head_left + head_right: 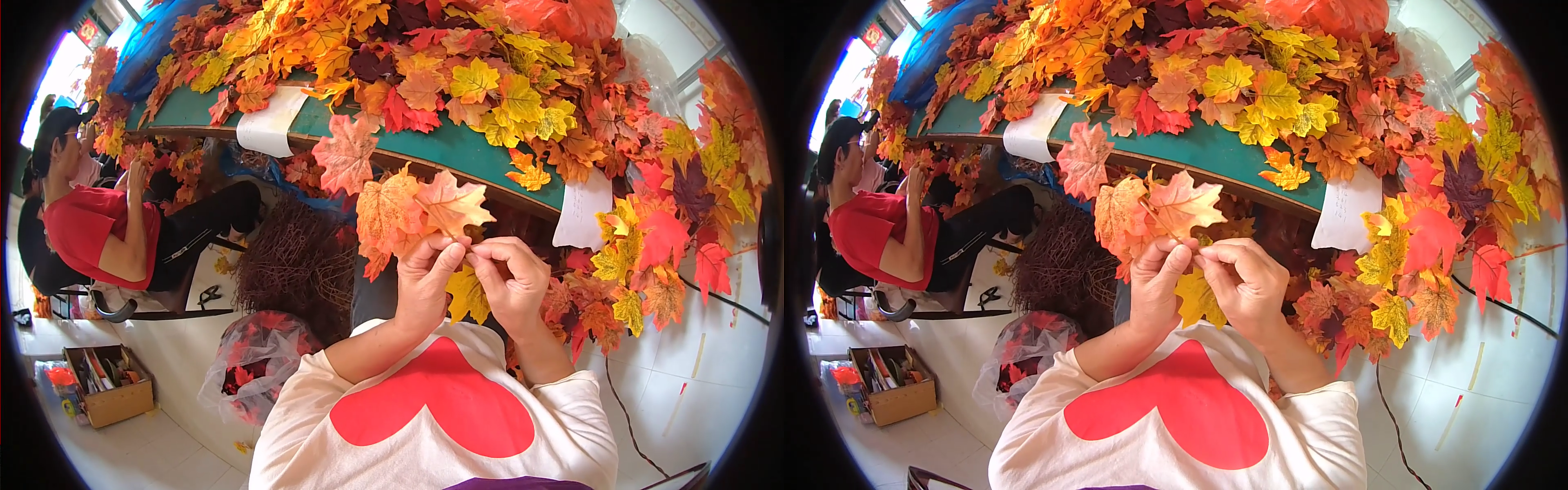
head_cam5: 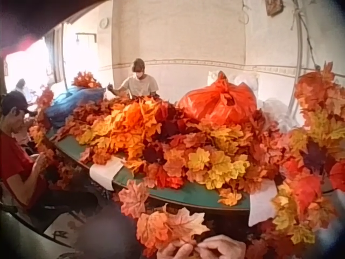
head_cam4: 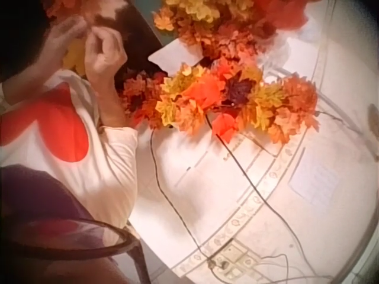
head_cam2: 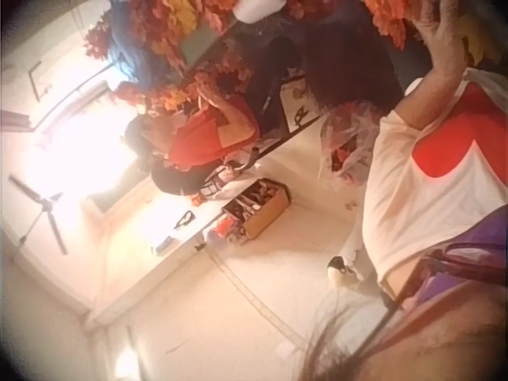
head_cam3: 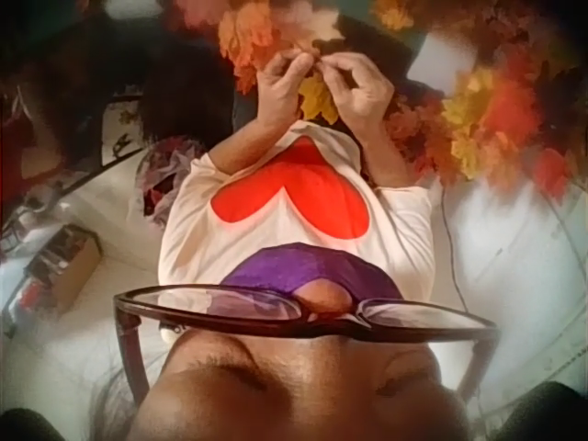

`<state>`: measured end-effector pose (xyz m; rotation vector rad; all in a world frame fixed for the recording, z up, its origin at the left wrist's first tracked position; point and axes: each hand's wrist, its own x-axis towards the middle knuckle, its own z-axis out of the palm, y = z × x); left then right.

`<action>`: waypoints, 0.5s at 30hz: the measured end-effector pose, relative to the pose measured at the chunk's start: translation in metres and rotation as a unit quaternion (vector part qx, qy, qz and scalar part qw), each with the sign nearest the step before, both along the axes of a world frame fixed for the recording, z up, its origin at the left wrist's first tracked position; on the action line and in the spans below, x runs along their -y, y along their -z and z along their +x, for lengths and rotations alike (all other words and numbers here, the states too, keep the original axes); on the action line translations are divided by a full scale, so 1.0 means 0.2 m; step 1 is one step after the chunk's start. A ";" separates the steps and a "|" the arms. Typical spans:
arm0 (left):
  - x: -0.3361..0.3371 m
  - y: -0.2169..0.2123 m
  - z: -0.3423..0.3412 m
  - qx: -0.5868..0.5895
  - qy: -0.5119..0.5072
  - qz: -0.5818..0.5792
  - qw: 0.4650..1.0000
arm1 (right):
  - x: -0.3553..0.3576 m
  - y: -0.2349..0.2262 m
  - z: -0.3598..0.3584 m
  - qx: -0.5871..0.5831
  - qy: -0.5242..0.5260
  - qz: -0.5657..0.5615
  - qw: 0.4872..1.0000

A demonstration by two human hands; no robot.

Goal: The person assembles artificial maple leaf garlands by hand, attaching individual artificial maple leaves to a garland stem.

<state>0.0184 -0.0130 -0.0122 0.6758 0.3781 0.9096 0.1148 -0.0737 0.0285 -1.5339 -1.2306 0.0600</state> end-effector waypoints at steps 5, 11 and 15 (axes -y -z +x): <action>-0.01 -0.02 0.00 0.051 0.034 -0.078 0.995 | -0.02 0.00 -0.02 -0.008 0.011 0.025 1.000; 0.00 -0.03 0.01 0.056 0.030 -0.056 0.996 | -0.02 -0.01 -0.02 0.011 0.007 0.032 0.999; -0.03 0.02 0.00 0.011 0.053 -0.019 0.998 | -0.03 -0.02 0.04 -0.012 -0.025 -0.017 0.999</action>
